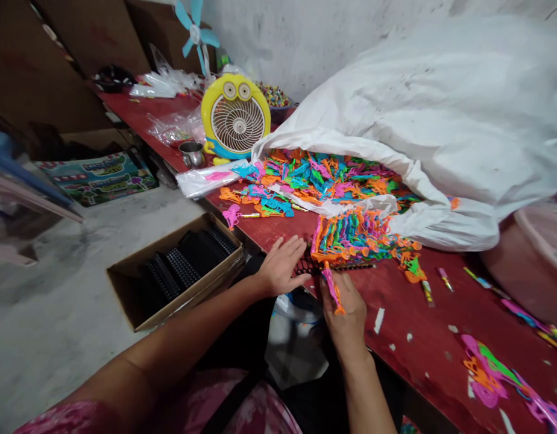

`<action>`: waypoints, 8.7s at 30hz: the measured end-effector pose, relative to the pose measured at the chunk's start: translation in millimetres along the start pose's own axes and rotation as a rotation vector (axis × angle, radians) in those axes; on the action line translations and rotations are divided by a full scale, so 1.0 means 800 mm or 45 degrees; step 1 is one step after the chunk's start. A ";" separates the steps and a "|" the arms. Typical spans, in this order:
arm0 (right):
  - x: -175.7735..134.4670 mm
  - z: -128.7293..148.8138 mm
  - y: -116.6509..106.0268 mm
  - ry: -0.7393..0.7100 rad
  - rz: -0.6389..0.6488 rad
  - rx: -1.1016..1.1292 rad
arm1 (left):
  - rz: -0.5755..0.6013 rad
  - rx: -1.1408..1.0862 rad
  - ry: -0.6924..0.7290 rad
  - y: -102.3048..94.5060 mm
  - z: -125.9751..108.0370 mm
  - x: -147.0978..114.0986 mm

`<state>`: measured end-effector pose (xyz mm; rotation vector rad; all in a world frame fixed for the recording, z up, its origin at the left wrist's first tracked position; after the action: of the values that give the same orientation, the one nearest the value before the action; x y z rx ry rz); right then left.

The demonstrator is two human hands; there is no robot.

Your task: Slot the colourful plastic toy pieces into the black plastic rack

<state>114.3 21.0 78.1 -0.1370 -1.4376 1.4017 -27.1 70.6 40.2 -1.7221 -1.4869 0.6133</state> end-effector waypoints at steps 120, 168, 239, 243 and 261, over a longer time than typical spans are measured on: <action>0.004 -0.016 0.004 0.402 -0.412 0.272 | -0.224 0.079 0.311 -0.115 -0.104 0.026; 0.056 -0.001 -0.071 -0.030 -0.569 -0.231 | -0.018 0.226 0.285 -0.113 -0.115 0.090; 0.146 -0.029 -0.057 -0.438 0.113 -0.260 | -0.159 -0.102 -0.219 -0.006 -0.012 0.026; 0.153 -0.035 -0.070 -0.390 0.079 0.029 | -0.156 -0.219 -0.200 -0.014 -0.008 0.026; 0.168 -0.047 -0.101 -0.146 -0.228 -0.041 | 0.514 -2.024 -0.734 0.038 -0.025 0.052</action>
<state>130.1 115.2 207.9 0.0519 -1.5278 1.2574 15.3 105.4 32.7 -3.2752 -2.2908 -0.0571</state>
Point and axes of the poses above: each hand's wrist, its own x-axis towards the middle knuckle, its own y-axis out of the palm, z = x × y, the point moved 8 cm from there along x, towards the middle knuckle, and after that the axes turned 15 degrees about -y, right-handed, at the moved point
